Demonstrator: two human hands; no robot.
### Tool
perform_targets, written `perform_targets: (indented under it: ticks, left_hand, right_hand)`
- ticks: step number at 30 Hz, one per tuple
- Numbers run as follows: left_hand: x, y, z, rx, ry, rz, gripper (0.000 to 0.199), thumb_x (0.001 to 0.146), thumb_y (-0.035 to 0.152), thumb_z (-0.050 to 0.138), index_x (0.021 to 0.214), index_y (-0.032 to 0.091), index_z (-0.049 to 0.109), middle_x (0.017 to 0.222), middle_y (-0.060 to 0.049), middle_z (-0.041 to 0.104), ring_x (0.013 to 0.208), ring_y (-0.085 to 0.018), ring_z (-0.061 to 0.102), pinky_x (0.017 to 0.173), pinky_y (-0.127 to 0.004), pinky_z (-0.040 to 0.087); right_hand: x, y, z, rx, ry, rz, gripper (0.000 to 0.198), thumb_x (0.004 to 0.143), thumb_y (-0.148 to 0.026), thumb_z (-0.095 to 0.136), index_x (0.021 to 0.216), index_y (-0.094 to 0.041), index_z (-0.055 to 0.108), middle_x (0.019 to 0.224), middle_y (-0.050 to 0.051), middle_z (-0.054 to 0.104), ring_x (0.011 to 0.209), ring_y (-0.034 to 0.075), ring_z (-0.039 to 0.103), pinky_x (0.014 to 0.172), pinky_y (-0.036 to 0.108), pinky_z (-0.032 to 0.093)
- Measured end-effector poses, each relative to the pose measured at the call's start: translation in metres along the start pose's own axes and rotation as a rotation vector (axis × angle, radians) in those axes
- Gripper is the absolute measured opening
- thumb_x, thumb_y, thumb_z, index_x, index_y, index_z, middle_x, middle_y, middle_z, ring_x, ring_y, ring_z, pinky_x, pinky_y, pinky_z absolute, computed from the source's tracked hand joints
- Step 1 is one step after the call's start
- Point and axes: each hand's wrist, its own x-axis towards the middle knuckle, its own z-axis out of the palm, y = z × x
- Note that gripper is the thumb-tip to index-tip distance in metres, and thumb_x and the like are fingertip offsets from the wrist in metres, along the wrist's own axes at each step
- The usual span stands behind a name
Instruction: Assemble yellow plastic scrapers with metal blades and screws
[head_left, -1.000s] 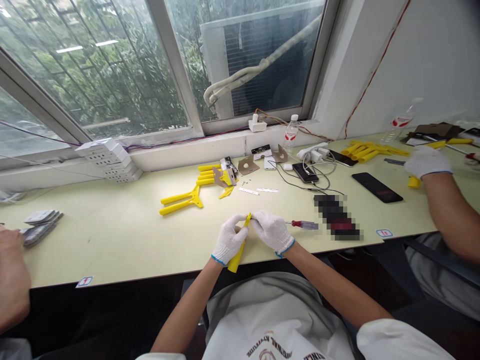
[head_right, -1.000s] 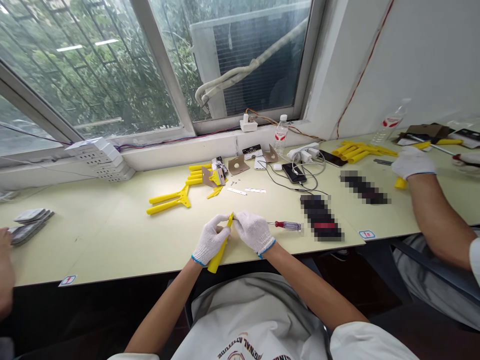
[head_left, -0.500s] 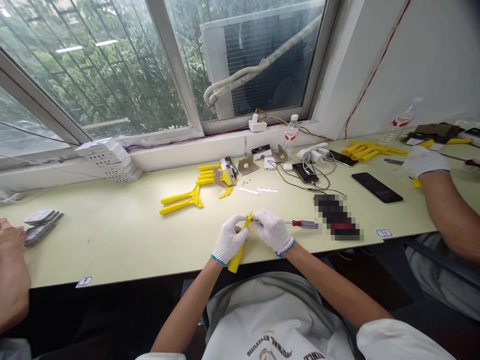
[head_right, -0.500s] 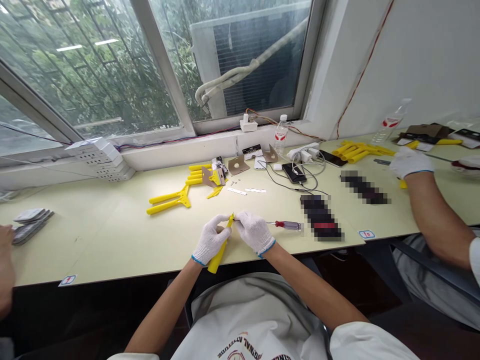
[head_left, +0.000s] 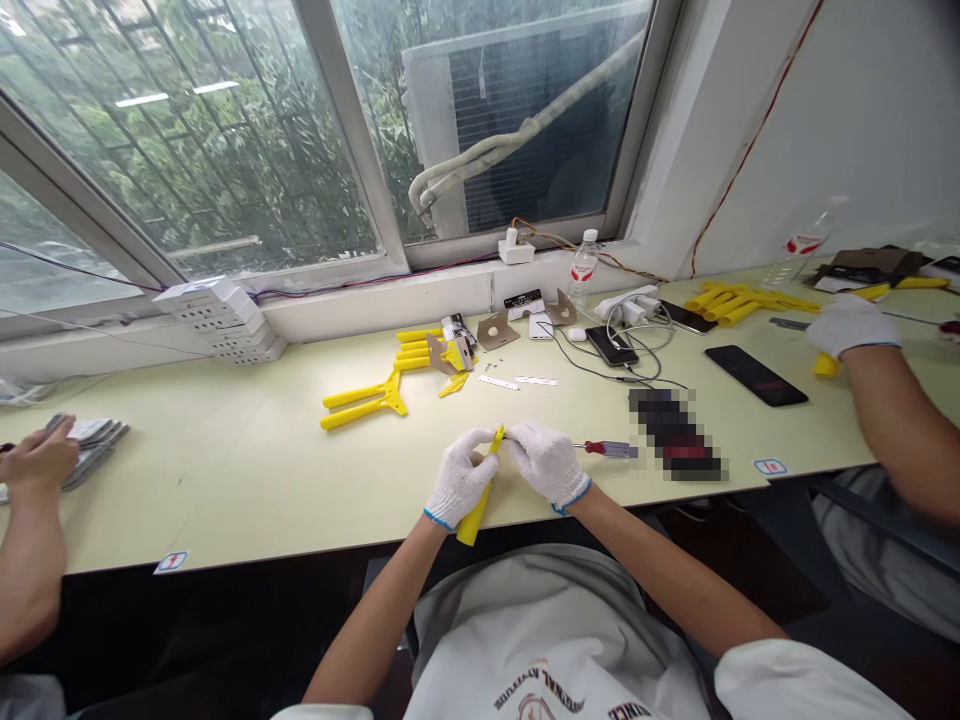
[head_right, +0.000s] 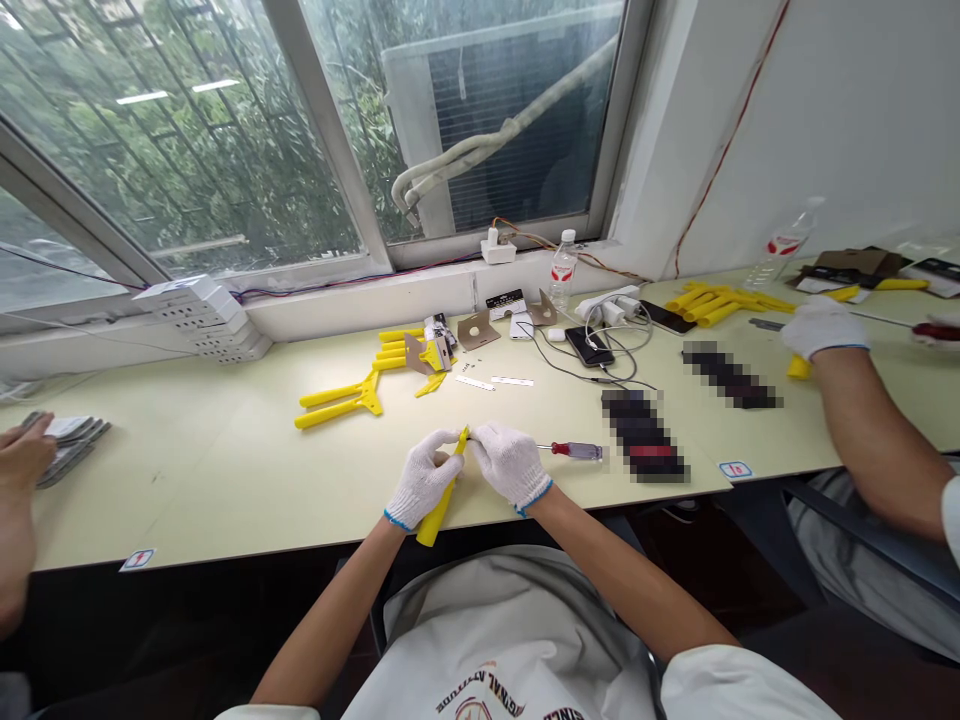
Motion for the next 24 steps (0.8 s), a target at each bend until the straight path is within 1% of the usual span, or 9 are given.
perform_targets:
  ticks: [8,13,15,17,20,22,24]
  left_hand:
    - [0.000,0.000,0.000,0.010,-0.007,0.006,0.035,0.086,0.025,0.066,0.120,0.018,0.073,0.071,0.002,0.070,0.059,-0.015,0.063,0.065,-0.027,0.051]
    - [0.000,-0.001,-0.001,0.018,-0.009,0.007,0.035,0.087,0.025,0.066,0.121,0.018,0.073,0.070,0.002,0.070,0.058,-0.015,0.063,0.064,-0.027,0.051]
    - [0.000,-0.001,-0.001,0.019,-0.012,0.008,0.035,0.088,0.025,0.066,0.122,0.018,0.073,0.070,0.002,0.070,0.059,-0.015,0.063,0.064,-0.027,0.051]
    - [0.000,-0.002,-0.002,0.019,-0.012,0.005,0.035,0.087,0.025,0.066,0.122,0.018,0.073,0.070,0.002,0.070,0.059,-0.015,0.063,0.064,-0.027,0.051]
    - [0.001,-0.003,-0.002,0.020,-0.005,-0.004,0.035,0.087,0.025,0.066,0.121,0.019,0.073,0.067,0.003,0.068,0.058,-0.015,0.062,0.062,-0.027,0.050]
    - [0.001,-0.003,-0.001,0.021,0.003,-0.007,0.035,0.087,0.025,0.066,0.121,0.018,0.072,0.066,0.004,0.068,0.058,-0.015,0.062,0.062,-0.027,0.050]
    - [0.001,-0.002,-0.001,0.018,0.008,-0.006,0.035,0.086,0.024,0.067,0.120,0.018,0.072,0.068,0.004,0.069,0.058,-0.015,0.063,0.063,-0.027,0.051]
  right_hand:
    - [0.001,-0.002,-0.001,-0.017,0.007,0.002,0.035,0.108,-0.044,0.064,0.130,-0.018,0.068,0.129,0.010,0.068,0.110,0.017,0.068,0.098,0.036,0.062]
    - [0.000,0.000,0.004,-0.001,-0.005,0.011,0.036,0.107,-0.045,0.064,0.130,-0.016,0.068,0.127,0.010,0.069,0.108,0.017,0.068,0.097,0.036,0.062]
    - [0.000,0.001,0.007,0.011,-0.010,0.014,0.035,0.107,-0.044,0.064,0.127,-0.016,0.069,0.123,0.009,0.069,0.105,0.016,0.068,0.095,0.035,0.061]
    - [0.001,0.003,0.010,0.025,-0.011,0.016,0.029,0.108,-0.040,0.063,0.121,-0.015,0.069,0.115,0.008,0.070,0.099,0.015,0.068,0.091,0.032,0.060]
    - [0.002,0.006,0.014,0.045,-0.007,0.015,0.019,0.109,-0.027,0.056,0.110,-0.014,0.071,0.103,0.009,0.070,0.093,0.015,0.067,0.085,0.027,0.056]
    - [0.002,0.008,0.015,0.053,-0.005,0.011,0.021,0.110,-0.022,0.052,0.104,-0.015,0.071,0.099,0.009,0.070,0.091,0.015,0.066,0.082,0.026,0.054]
    - [0.002,0.008,0.015,0.058,-0.004,0.005,0.023,0.110,-0.022,0.051,0.100,-0.015,0.070,0.096,0.009,0.069,0.089,0.015,0.066,0.082,0.026,0.055]
